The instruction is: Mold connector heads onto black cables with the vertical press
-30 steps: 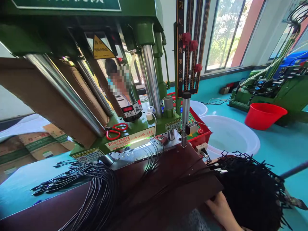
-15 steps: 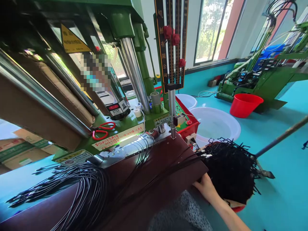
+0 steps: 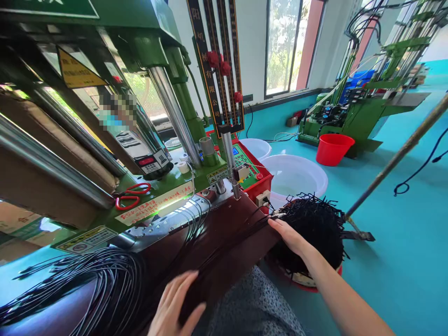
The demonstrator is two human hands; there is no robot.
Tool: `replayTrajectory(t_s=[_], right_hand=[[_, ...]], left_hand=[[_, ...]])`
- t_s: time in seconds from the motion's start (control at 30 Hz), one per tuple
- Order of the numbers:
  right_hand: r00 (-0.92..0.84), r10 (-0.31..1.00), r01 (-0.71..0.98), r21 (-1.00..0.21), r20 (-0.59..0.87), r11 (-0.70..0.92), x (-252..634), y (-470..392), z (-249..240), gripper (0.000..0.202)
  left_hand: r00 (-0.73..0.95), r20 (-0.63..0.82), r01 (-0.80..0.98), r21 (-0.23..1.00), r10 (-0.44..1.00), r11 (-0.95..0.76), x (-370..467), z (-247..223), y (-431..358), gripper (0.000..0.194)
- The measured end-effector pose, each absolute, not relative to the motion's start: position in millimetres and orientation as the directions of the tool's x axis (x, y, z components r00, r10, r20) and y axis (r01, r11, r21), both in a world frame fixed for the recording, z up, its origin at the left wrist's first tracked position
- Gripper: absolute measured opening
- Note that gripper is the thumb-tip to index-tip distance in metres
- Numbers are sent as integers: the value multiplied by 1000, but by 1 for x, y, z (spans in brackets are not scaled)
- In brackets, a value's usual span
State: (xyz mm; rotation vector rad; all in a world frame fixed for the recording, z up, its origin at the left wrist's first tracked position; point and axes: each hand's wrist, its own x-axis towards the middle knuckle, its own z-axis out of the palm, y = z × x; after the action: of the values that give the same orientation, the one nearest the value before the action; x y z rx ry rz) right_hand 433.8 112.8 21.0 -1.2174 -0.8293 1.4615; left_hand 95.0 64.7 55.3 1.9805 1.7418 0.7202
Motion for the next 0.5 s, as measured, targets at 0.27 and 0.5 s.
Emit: replayTrajectory(t_s=[0.27,0.5], right_hand=[[22,985,-276,-948,-168,-156,432,157,45,53],[-114,989,-276,-960,90,55,397,158,101,28]], left_hand=[[452,296,856,121,841,-503,173,52,119,22],[503,292,676,453,813,-581,155,26,86,17]])
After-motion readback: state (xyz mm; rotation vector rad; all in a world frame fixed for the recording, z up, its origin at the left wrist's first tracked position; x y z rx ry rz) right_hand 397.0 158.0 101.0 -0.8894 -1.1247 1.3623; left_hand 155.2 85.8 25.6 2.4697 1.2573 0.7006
